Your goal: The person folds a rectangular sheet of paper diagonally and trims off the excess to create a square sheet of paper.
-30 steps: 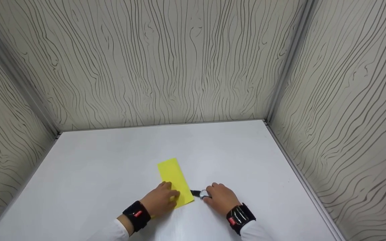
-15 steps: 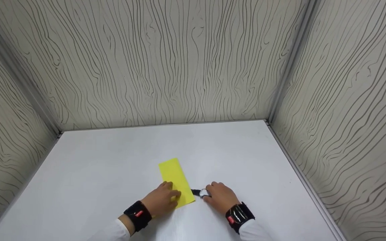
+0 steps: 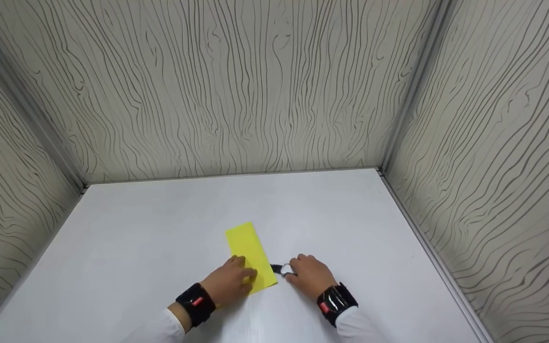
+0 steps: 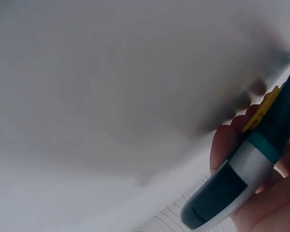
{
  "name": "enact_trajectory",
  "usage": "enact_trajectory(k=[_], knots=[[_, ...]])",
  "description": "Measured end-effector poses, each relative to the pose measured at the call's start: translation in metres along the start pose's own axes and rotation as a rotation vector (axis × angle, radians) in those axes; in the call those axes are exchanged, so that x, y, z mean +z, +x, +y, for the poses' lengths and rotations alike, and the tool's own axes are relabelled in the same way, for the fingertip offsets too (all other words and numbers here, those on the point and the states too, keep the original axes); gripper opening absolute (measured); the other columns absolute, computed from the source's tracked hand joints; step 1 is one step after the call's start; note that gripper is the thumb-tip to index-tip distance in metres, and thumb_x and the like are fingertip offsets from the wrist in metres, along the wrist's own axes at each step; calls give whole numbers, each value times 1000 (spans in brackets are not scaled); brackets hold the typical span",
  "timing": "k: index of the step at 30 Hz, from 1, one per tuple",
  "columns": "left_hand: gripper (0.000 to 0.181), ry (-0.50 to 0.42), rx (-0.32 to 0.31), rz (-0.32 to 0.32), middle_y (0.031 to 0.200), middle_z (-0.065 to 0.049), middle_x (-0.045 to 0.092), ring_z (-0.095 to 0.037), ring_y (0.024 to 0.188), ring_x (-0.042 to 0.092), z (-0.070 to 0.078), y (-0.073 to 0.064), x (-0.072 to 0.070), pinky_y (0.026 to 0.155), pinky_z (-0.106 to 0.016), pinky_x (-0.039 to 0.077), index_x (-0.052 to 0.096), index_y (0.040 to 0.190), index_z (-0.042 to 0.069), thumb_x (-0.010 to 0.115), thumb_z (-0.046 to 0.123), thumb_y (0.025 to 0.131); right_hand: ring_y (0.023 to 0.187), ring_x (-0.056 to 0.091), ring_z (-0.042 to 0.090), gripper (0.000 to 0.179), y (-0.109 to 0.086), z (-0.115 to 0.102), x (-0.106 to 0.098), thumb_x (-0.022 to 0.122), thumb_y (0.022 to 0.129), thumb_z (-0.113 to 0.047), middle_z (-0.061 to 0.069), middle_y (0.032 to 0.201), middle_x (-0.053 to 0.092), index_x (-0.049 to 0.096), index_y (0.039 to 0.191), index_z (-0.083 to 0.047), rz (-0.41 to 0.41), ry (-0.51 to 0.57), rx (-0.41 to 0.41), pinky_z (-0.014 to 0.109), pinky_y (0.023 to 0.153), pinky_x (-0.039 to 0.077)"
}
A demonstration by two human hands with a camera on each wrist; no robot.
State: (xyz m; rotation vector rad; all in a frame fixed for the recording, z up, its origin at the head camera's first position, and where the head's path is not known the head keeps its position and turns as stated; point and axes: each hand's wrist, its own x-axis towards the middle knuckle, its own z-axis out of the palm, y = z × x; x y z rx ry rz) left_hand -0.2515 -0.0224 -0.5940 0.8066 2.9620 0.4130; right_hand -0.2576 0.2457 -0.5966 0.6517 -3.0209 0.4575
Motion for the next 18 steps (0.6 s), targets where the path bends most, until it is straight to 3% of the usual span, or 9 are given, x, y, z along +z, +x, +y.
enact_trajectory(k=[7, 13, 18], knots=[[22, 13, 7, -6, 131, -21, 70, -47, 130, 64, 0, -2, -2, 108, -61, 57, 82, 121, 21, 75, 22, 100, 77, 47, 8, 19, 1, -1, 1, 80, 97, -29, -10, 85, 54, 75, 107, -14, 14, 2, 23, 30, 69, 44], [20, 29, 19, 9, 128, -22, 70, -48, 128, 65, -1, -2, -1, 106, -61, 58, 82, 119, 20, 75, 21, 100, 79, 51, 10, 21, 4, -3, 3, 79, 98, -29, -8, 87, 57, 75, 109, -11, 27, 5, -11, 32, 70, 47], [23, 4, 9, -14, 133, -23, 69, -49, 133, 63, 0, -1, -1, 109, -62, 56, 82, 123, 20, 74, 20, 102, 77, 47, 10, 19, 7, -2, 1, 81, 97, -27, -9, 85, 53, 74, 107, -12, 21, -6, 19, 31, 69, 44]])
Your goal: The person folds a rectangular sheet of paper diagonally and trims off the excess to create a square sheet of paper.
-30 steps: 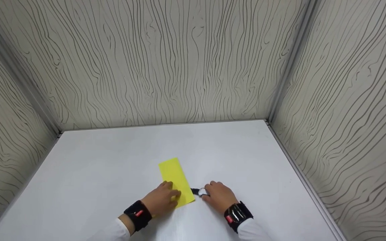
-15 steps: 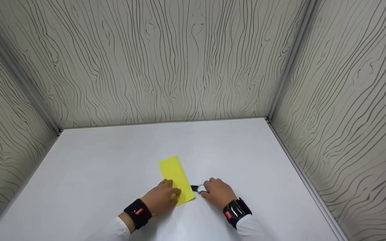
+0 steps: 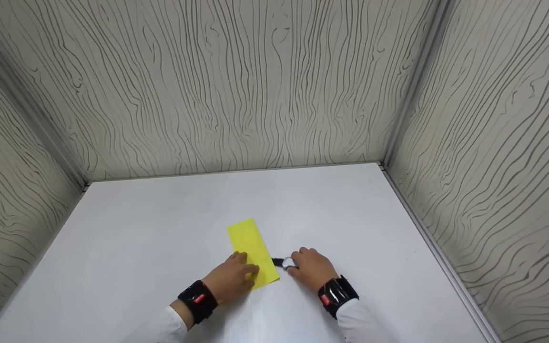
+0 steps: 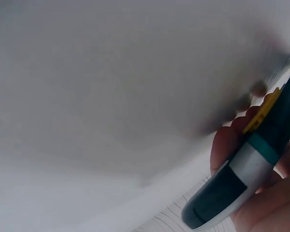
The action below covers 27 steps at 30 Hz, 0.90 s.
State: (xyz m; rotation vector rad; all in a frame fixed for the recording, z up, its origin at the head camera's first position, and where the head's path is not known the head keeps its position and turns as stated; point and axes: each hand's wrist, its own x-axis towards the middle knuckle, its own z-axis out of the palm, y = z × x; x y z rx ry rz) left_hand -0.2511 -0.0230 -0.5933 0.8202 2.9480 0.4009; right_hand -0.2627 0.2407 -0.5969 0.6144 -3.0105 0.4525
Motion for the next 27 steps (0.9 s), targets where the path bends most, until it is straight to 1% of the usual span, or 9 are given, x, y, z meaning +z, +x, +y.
enact_trajectory(k=[2, 6, 8, 12, 16, 18, 20, 24, 27], knots=[[23, -7, -3, -6, 133, -22, 69, -49, 133, 62, 0, 0, 0, 110, -62, 55, 82, 123, 20, 74, 20, 102, 77, 48, 10, 19, 1, -1, 0, 80, 98, -27, -9, 85, 54, 74, 107, -12, -2, -4, 3, 31, 69, 44], [22, -4, -7, -3, 133, -21, 68, -47, 133, 63, -1, 0, 2, 110, -62, 55, 82, 123, 20, 74, 21, 102, 79, 53, 12, 21, 3, -3, 1, 79, 99, -28, -7, 88, 59, 75, 109, -11, 3, -3, -15, 35, 72, 50], [22, -2, -6, 6, 130, -20, 69, -45, 129, 64, -1, 0, 2, 109, -62, 56, 82, 121, 21, 74, 21, 101, 80, 55, 12, 21, 4, -4, 0, 79, 99, -28, -6, 89, 61, 76, 110, -10, 0, -3, -9, 36, 74, 52], [22, -21, -15, -1, 130, -21, 69, -44, 129, 63, 0, 0, 0, 109, -63, 55, 82, 121, 19, 75, 20, 101, 80, 53, 12, 20, 4, -4, 0, 80, 98, -27, -6, 87, 59, 75, 107, -10, -7, -5, 24, 35, 73, 50], [22, -18, -19, -17, 131, -22, 69, -46, 131, 63, -2, 2, 3, 110, -63, 54, 82, 122, 19, 74, 21, 101, 78, 51, 12, 19, 6, -7, 2, 79, 99, -28, -6, 85, 57, 74, 105, -11, 1, 1, 12, 34, 72, 49], [22, -11, -16, -12, 128, -20, 69, -44, 128, 64, -4, 3, 6, 108, -61, 55, 82, 122, 20, 75, 22, 101, 78, 51, 12, 18, 8, -9, 2, 79, 99, -29, -6, 85, 57, 74, 104, -12, 4, 7, 7, 35, 72, 49], [21, -11, -9, -3, 123, -19, 69, -42, 123, 64, -5, 4, 8, 105, -59, 56, 82, 120, 20, 75, 22, 101, 78, 52, 12, 17, 8, -10, 2, 79, 99, -29, -7, 85, 57, 74, 102, -13, 5, 8, 23, 35, 72, 50], [21, -18, -4, 8, 122, -18, 69, -40, 121, 64, -4, 3, 8, 105, -58, 56, 82, 120, 20, 75, 21, 101, 78, 52, 11, 17, 9, -9, 2, 79, 99, -29, -7, 85, 58, 75, 102, -13, 8, -2, 58, 36, 75, 51], [21, -13, -6, 7, 124, -18, 69, -41, 124, 64, -3, 2, 7, 107, -59, 56, 82, 121, 20, 74, 21, 101, 79, 54, 12, 20, 10, -9, 4, 79, 99, -30, -5, 86, 60, 75, 104, -11, 13, -11, 58, 38, 76, 53]])
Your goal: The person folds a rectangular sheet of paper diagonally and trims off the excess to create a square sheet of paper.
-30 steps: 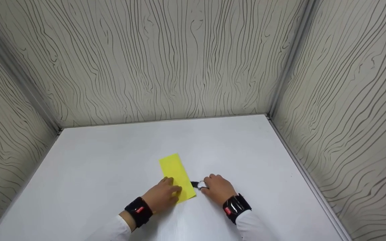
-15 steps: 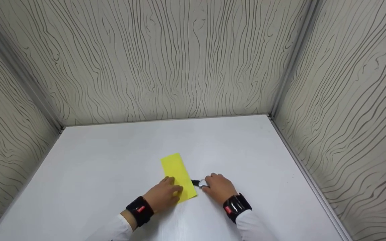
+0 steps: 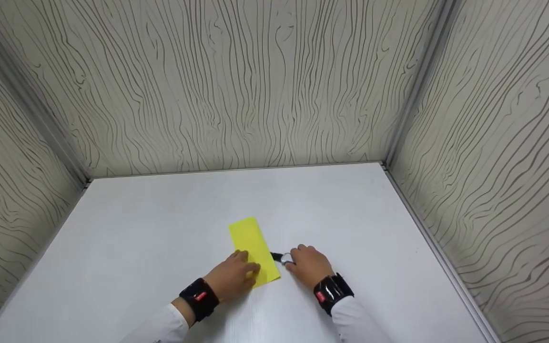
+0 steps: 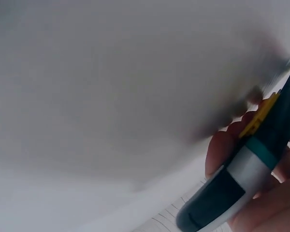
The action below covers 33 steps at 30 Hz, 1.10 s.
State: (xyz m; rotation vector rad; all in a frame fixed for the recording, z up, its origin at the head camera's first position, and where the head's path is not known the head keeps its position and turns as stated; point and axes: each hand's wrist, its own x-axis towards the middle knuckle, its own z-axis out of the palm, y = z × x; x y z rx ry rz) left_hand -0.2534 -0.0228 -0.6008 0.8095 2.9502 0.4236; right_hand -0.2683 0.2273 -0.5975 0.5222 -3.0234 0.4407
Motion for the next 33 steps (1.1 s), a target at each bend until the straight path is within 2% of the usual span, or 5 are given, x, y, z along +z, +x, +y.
enact_trajectory(k=[8, 15, 23, 29, 33], knots=[[19, 18, 17, 10, 122, -16, 70, -39, 122, 65, 2, 0, -6, 105, -57, 58, 83, 119, 22, 75, 22, 101, 77, 51, 13, 18, 2, -2, 1, 81, 98, -29, -5, 83, 57, 74, 102, -13, 3, 1, 42, 37, 74, 51], [20, 50, 55, -9, 113, -10, 73, -31, 111, 67, -2, -2, -7, 107, -48, 58, 84, 117, 23, 75, 26, 99, 80, 57, 12, 20, -5, 0, 3, 81, 98, -30, -6, 88, 61, 73, 106, -13, -23, 9, -11, 38, 77, 54], [16, 22, 126, 52, 77, 5, 65, -12, 80, 55, -2, -7, -10, 94, -33, 57, 84, 83, 15, 76, 19, 96, 74, 45, 6, 19, -22, 0, 4, 80, 98, -31, -10, 84, 52, 69, 101, -17, -65, 75, -72, 29, 67, 41], [22, -4, 41, -16, 72, 6, 54, -12, 70, 48, 1, -4, -10, 67, -30, 46, 72, 85, 13, 78, 31, 96, 73, 45, 4, 19, -32, -3, 4, 81, 97, -33, -12, 84, 51, 69, 101, -18, -78, 67, -94, 28, 66, 41], [33, 49, -18, -42, 86, 1, 63, -17, 80, 56, 4, 0, -9, 72, -33, 51, 72, 102, 11, 81, 42, 94, 73, 45, 3, 18, -35, -5, 3, 80, 98, -34, -12, 84, 51, 69, 101, -19, -102, 59, -76, 27, 67, 41]])
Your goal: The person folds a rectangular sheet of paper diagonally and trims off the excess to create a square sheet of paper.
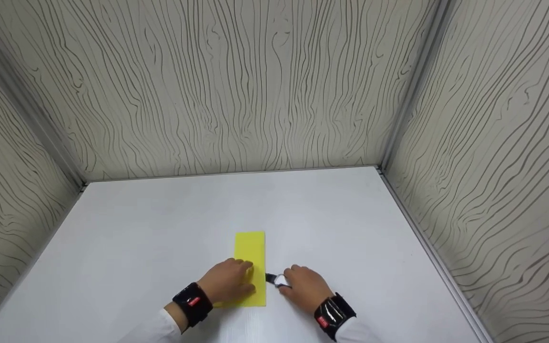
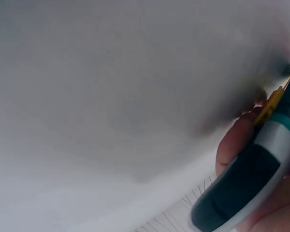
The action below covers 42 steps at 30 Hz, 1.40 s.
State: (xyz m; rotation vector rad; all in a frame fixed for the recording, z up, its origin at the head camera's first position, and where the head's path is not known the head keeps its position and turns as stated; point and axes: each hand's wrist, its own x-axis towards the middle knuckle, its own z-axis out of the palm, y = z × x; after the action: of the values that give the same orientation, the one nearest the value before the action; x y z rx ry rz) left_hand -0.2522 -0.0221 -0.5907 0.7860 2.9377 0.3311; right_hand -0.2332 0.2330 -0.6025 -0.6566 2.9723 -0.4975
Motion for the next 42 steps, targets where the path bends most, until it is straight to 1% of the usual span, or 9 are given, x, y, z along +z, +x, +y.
enact_trajectory(k=[3, 6, 12, 17, 22, 26, 29, 35, 42], knots=[[39, 66, -11, -3, 107, -6, 71, -25, 99, 66, 1, 1, 1, 82, -38, 60, 80, 104, 8, 83, 46, 92, 74, 46, 3, 18, -1, -2, 1, 80, 98, -34, -12, 85, 53, 69, 102, -19, -5, -7, 20, 29, 68, 43], [41, 99, -7, -5, 125, -11, 71, -32, 116, 68, 1, 1, 2, 92, -43, 63, 84, 99, 8, 84, 48, 89, 75, 46, 3, 19, -2, -3, 3, 80, 98, -34, -12, 85, 53, 67, 102, -20, 5, -28, 34, 29, 68, 44], [46, 82, -13, -35, 143, -16, 70, -37, 139, 65, -1, 3, 3, 112, -46, 57, 83, 109, 9, 86, 50, 88, 73, 46, 5, 20, 0, -3, 3, 76, 101, -33, -11, 83, 50, 64, 105, -18, 11, -41, 11, 31, 67, 44], [49, 90, -7, -35, 140, -16, 72, -37, 137, 67, 0, 5, 5, 113, -46, 56, 80, 114, 10, 87, 51, 88, 71, 45, 6, 19, 1, 1, 1, 76, 101, -35, -11, 80, 49, 64, 101, -21, 14, -38, 46, 30, 66, 42], [45, 99, 2, -21, 130, -16, 74, -37, 132, 70, -1, 5, 3, 109, -45, 59, 79, 106, 10, 88, 50, 86, 70, 44, 6, 19, 2, -2, -1, 77, 100, -34, -12, 78, 48, 62, 97, -22, 26, -18, 35, 30, 65, 41], [45, 104, -3, -30, 129, -15, 75, -36, 131, 70, 0, 6, 3, 109, -45, 59, 80, 106, 11, 88, 50, 87, 69, 44, 6, 20, 4, -3, -1, 77, 100, -35, -11, 77, 48, 62, 95, -23, 29, -13, 54, 29, 65, 40], [46, 105, -7, -36, 130, -15, 74, -36, 131, 70, 0, 6, 1, 110, -45, 58, 80, 108, 11, 88, 50, 87, 69, 45, 6, 19, 5, -2, 0, 77, 100, -34, -11, 78, 48, 62, 97, -22, 27, -18, 61, 30, 66, 41], [44, 112, -11, -38, 129, -14, 75, -35, 131, 70, 0, 6, 0, 110, -45, 58, 81, 108, 12, 88, 49, 86, 72, 46, 7, 19, 9, -1, 2, 76, 101, -33, -10, 81, 50, 63, 101, -18, 47, -13, 6, 32, 67, 45], [42, 88, 0, -9, 126, -14, 75, -37, 130, 70, -2, 5, 4, 108, -45, 59, 79, 100, 11, 90, 48, 84, 67, 43, 11, 21, 9, 0, -2, 75, 101, -35, -8, 80, 48, 63, 101, -19, 43, -57, 35, 32, 61, 40]])
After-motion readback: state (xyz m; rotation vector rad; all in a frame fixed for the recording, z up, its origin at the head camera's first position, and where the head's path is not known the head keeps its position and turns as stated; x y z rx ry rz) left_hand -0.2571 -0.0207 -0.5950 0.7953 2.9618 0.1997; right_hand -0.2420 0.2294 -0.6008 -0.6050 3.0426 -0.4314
